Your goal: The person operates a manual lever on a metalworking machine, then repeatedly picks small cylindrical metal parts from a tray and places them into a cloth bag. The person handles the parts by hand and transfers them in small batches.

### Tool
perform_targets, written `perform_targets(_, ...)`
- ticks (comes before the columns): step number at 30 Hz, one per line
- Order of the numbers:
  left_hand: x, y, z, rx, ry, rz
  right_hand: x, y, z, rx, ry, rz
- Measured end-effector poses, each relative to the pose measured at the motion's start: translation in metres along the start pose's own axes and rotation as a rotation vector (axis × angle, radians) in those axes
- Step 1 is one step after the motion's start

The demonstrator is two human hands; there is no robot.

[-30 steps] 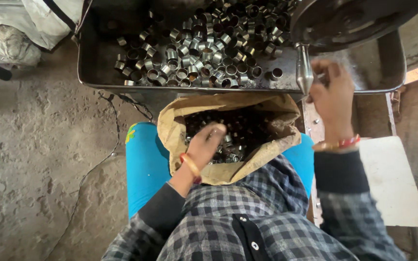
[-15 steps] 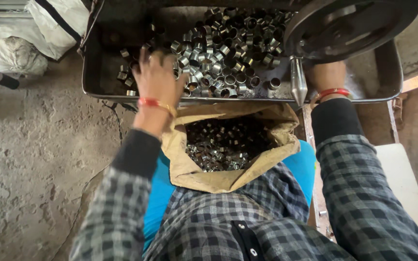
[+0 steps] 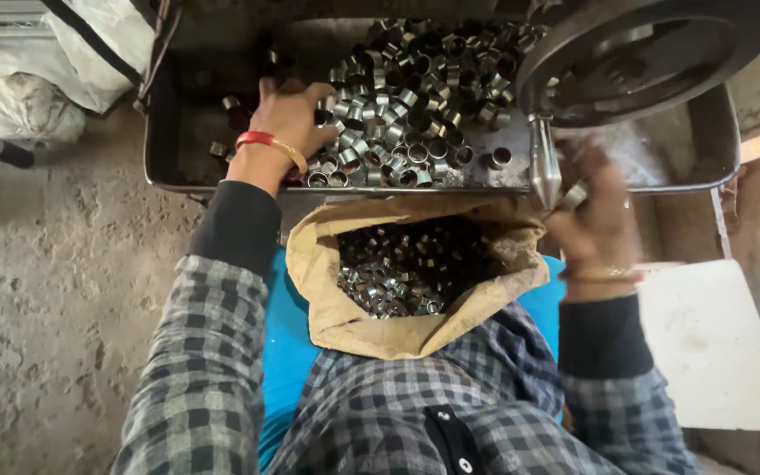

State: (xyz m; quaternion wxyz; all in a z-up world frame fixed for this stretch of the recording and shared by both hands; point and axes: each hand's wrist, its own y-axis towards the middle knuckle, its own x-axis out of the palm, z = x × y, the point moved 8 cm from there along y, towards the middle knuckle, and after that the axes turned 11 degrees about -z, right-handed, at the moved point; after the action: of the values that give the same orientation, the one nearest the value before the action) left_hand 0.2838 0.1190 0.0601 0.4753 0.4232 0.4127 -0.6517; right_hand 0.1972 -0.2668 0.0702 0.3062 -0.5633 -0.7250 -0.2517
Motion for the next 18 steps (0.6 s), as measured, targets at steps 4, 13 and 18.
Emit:
perform_targets(4,0.030,0.014,-0.017,-0.026,0.007,-0.097,0.030,-0.039,0.071,0.308,0.266,-0.034)
perform_targets(13,0.016,0.033,-0.065,0.050,-0.136,0.185,0.052,-0.081,0.107,0.444,0.218,-0.060)
perform_targets(18,-0.027,-0.007,-0.055,-0.037,-0.828,0.450,0.061,-0.091,0.113,0.493,0.198,-0.076)
